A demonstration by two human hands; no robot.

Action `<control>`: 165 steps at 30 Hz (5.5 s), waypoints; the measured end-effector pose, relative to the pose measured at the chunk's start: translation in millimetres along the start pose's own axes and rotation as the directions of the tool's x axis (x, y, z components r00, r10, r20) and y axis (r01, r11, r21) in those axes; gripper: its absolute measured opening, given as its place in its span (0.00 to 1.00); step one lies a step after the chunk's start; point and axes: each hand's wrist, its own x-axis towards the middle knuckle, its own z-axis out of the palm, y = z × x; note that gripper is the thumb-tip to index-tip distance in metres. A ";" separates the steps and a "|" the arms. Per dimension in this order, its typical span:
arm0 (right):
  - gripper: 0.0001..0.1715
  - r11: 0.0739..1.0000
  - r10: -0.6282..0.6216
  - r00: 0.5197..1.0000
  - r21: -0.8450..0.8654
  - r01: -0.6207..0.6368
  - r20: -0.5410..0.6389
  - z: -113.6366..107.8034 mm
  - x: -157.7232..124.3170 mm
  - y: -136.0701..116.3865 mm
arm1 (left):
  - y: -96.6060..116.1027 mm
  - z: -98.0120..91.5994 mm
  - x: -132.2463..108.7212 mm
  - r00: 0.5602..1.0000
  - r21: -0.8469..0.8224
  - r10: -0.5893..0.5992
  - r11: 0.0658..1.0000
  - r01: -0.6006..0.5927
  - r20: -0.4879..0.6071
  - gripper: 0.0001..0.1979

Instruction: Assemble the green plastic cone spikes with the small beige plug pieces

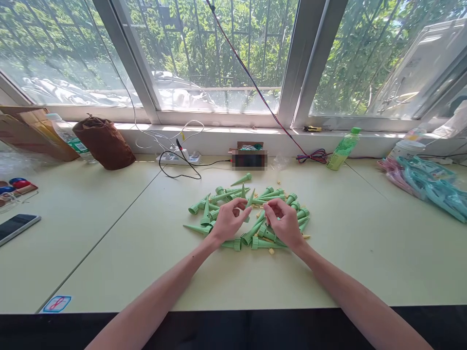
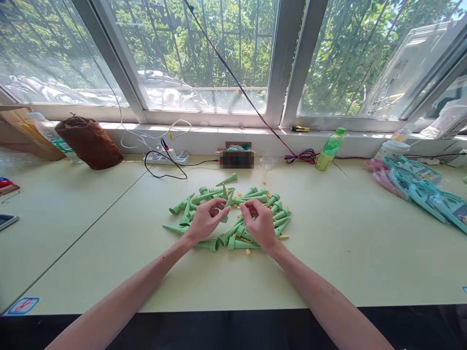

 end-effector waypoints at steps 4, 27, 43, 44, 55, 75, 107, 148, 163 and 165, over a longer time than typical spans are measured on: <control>0.13 1.000 -0.015 1.000 -0.018 0.015 -0.001 1.4 -0.4 0.3 | -1.2 1.4 1.9 0.996 -0.220 -0.091 0.971 0.092 0.014 0.20; 0.11 0.962 -0.179 0.977 -0.186 0.197 0.113 4.0 1.1 3.2 | 3.2 7.6 -2.1 0.989 -0.442 -0.105 0.886 0.140 0.104 0.19; 0.11 0.897 -0.308 0.923 -0.254 0.363 0.229 5.7 11.2 12.1 | -9.9 11.3 -4.2 1.000 -0.294 0.017 0.956 -0.010 0.019 0.17; 0.11 0.895 -0.314 0.921 -0.250 0.368 0.230 6.0 11.2 12.0 | -9.9 11.2 -4.2 1.000 -0.290 0.020 0.957 -0.012 0.024 0.16; 0.12 0.893 -0.322 0.921 -0.253 0.372 0.217 8.8 12.0 12.8 | -11.8 11.4 -4.4 0.999 -0.275 0.028 0.961 -0.017 0.036 0.17; 0.15 0.849 -0.367 0.904 -0.318 0.422 0.219 7.5 34.3 22.4 | -11.2 16.5 16.9 0.937 0.075 0.321 0.947 -0.313 -0.140 0.12; 0.12 0.918 -0.276 0.961 -0.295 0.265 0.002 12.9 14.2 11.6 | -20.4 9.0 12.6 0.735 0.309 0.675 0.714 -0.628 -0.068 0.06; 0.14 0.855 -0.341 0.908 -0.322 0.407 0.244 2.4 18.3 17.6 | -13.4 11.4 9.8 0.779 0.379 0.616 0.753 -0.538 -0.119 0.07; 0.20 0.810 -0.362 0.913 -0.420 0.409 0.190 -1.3 21.6 25.1 | -11.8 9.7 5.9 0.767 0.287 0.631 0.717 -0.635 0.119 0.15; 0.22 0.811 -0.347 0.918 -0.430 0.395 0.191 -1.2 21.5 24.3 | -11.7 10.8 5.1 0.769 0.283 0.627 0.720 -0.634 0.127 0.14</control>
